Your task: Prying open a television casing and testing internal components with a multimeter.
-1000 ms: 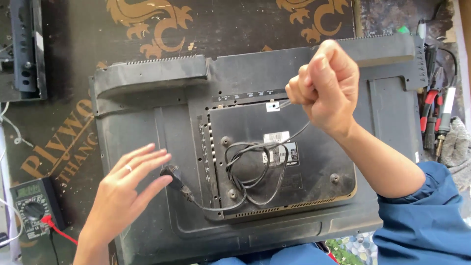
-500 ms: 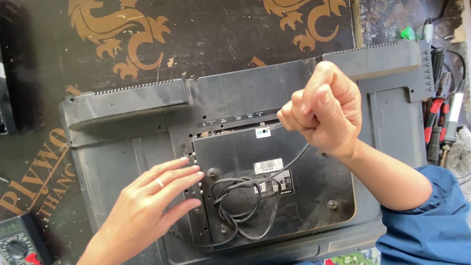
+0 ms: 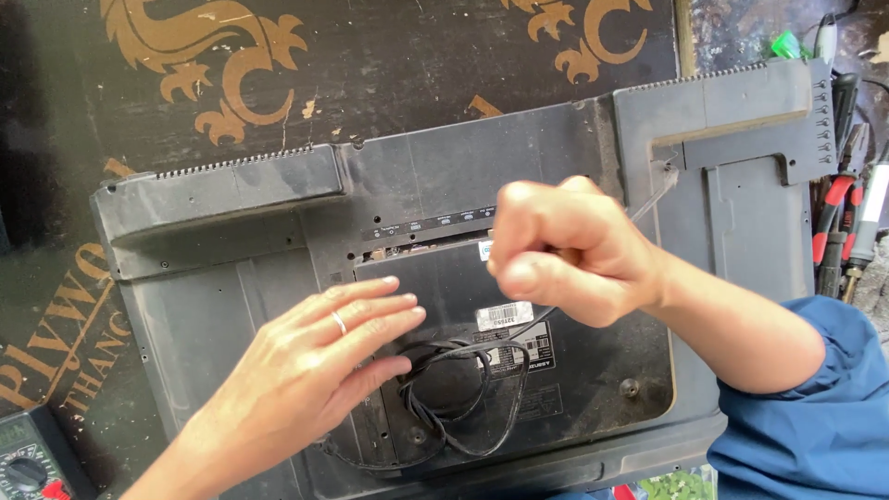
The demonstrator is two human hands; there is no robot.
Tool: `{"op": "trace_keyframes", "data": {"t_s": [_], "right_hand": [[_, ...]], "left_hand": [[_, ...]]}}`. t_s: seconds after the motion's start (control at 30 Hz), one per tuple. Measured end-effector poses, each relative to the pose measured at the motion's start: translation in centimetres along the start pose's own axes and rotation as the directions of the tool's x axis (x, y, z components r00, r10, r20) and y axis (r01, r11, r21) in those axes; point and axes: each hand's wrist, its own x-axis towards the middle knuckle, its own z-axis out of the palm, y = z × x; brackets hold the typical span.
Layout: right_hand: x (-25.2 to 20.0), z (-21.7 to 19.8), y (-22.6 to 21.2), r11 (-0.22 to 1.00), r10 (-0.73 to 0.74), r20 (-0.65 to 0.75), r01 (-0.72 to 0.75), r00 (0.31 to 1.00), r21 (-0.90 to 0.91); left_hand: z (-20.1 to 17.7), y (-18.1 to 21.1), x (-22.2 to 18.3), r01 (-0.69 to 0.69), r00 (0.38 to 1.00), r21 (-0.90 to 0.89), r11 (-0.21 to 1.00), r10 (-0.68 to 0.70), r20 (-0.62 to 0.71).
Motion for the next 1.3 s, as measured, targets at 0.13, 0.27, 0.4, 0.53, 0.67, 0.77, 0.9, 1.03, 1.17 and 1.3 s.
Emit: {"op": "trace_keyframes", "data": {"t_s": [0.13, 0.27, 0.4, 0.53, 0.67, 0.77, 0.9, 1.03, 1.17, 1.3], "right_hand": [[3.0, -0.6, -1.1, 0.985, 0.142, 0.285, -0.108, 0.948, -0.133], [3.3, -1.0, -1.1, 0.98, 0.196, 0.337, -0.169, 0.921, -0.108], [3.2, -1.5, -2.0, 0.963, 0.216, 0.393, -0.127, 0.894, -0.239], [3.7, -1.4, -2.8, 0.924, 0.341, 0.517, -0.178, 0.785, -0.339], [2.8, -0.9, -3.2, 0.915, 0.318, 0.428, -0.156, 0.846, -0.371], [0.8, 1.1, -3.7, 0.834, 0.238, -0.014, -0.212, 0.971, -0.509], [-1.8, 2.5, -4.3, 0.875, 0.114, -0.308, -0.242, 0.945, -0.419], [-2.9, 4.3, -3.3, 0.942, 0.176, -0.352, -0.261, 0.919, -0.211], [-2.6, 4.3, -1.0, 0.965, 0.041, -0.388, -0.137, 0.921, -0.224], [-1.0, 2.6, -0.3, 0.984, -0.002, -0.092, -0.014, 0.996, -0.18]], "left_hand": [[-0.8, -1.0, 2.3, 0.003, 1.0, -0.173, 0.985, -0.007, -0.02], [0.3, -2.7, 5.6, 0.083, 0.996, -0.226, 0.971, -0.074, 0.046], [1.6, -3.1, 8.8, 0.053, 0.99, -0.381, 0.923, 0.0, 0.139], [3.0, -2.2, 10.5, 0.282, 0.918, -0.332, 0.9, -0.152, 0.365], [7.7, -6.0, 8.9, 0.068, 0.986, -0.215, 0.974, -0.032, 0.166], [8.0, -6.0, 9.0, -0.179, 0.984, -0.146, 0.973, 0.174, -0.044], [6.9, -4.6, 9.0, -0.167, 0.984, -0.245, 0.955, 0.145, -0.103], [7.9, -4.7, 8.8, -0.234, 0.968, -0.199, 0.952, 0.209, -0.139], [7.6, -4.2, 8.8, -0.239, 0.967, -0.193, 0.952, 0.217, -0.131], [7.8, -5.4, 8.4, -0.204, 0.979, -0.237, 0.95, 0.19, -0.078]]}}
